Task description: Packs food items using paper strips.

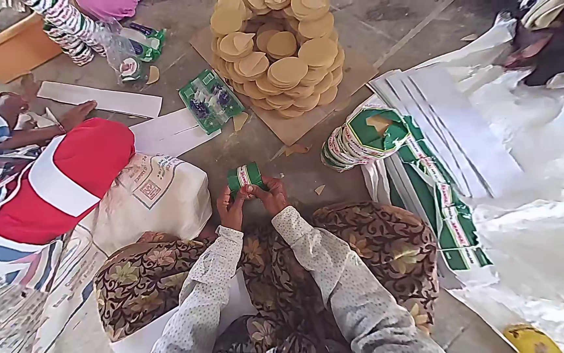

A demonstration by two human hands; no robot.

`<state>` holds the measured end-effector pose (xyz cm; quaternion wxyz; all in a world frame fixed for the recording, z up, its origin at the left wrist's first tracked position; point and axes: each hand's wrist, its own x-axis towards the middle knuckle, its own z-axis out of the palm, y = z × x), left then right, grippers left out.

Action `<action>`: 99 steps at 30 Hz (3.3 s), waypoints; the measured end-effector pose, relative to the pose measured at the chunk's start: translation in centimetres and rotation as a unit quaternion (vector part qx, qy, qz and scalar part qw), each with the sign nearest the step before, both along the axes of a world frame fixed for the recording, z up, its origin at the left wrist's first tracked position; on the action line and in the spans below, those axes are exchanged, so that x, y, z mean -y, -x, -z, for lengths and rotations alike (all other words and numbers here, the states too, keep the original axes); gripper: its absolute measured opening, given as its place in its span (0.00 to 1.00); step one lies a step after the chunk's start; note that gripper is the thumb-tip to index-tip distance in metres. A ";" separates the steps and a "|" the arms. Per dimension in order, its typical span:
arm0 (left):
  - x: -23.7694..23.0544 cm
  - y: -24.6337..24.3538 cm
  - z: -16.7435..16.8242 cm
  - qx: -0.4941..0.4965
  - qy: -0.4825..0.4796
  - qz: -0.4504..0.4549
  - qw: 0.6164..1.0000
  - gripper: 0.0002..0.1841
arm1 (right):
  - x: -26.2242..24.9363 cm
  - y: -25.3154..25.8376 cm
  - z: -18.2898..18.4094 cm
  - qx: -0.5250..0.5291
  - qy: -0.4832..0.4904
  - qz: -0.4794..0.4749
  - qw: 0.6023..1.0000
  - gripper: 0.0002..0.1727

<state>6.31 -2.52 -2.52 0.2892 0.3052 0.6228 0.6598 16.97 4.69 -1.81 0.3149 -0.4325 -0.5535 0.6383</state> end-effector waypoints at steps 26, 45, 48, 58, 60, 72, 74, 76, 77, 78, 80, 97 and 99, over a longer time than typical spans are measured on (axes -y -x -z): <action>-0.1 -0.8 -3.2 -0.410 0.223 0.059 0.882 0.19 | 0.9 0.2 -0.1 0.187 0.025 -0.031 0.982 0.25; 9.6 -1.4 -9.7 0.393 -0.072 0.103 0.911 0.12 | 6.4 -4.2 -15.6 -0.208 0.102 -0.137 0.963 0.09; 11.0 -0.6 -8.9 0.334 -0.148 0.156 0.918 0.09 | 7.1 -4.0 -17.3 -0.163 0.126 -0.155 0.966 0.09; 14.8 0.6 -8.8 0.180 -0.244 0.191 0.934 0.18 | 8.4 -4.6 -18.6 -0.143 0.189 -0.304 0.923 0.05; 15.2 1.4 -8.3 0.084 -0.216 0.216 0.949 0.17 | 8.3 -4.0 -19.3 -0.075 0.171 -0.300 0.936 0.04; 16.3 2.5 -9.1 -0.042 -0.180 0.270 0.945 0.15 | 7.4 -2.5 -17.6 -0.067 0.249 -0.374 0.891 0.05; 16.3 2.3 -9.4 -0.034 -0.180 0.261 0.948 0.17 | 6.9 -2.0 -17.3 -0.084 0.270 -0.398 0.873 0.08; 16.3 2.1 -9.5 0.022 -0.184 0.246 0.952 0.20 | 7.3 -1.8 -16.7 -0.122 0.283 -0.370 0.876 0.12; 16.3 1.8 -9.5 0.073 -0.185 0.225 0.954 0.19 | 7.7 -1.9 -16.5 -0.131 0.274 -0.337 0.891 0.14; 16.4 1.4 -9.7 0.138 -0.183 0.191 0.954 0.17 | 8.1 -2.1 -16.1 -0.145 0.261 -0.310 0.903 0.14; 16.4 0.8 -10.1 0.260 -0.174 0.097 0.945 0.14 | 8.7 -2.6 -14.9 -0.195 0.227 -0.276 0.913 0.15; 10.5 -3.3 -14.8 0.458 0.043 -0.201 0.865 0.18 | 13.8 -0.8 -11.1 0.012 -0.171 0.038 0.985 0.29; 10.2 -4.5 -14.6 0.428 0.010 -0.219 0.877 0.17 | 13.9 -0.3 -10.9 -0.010 -0.149 0.077 0.986 0.19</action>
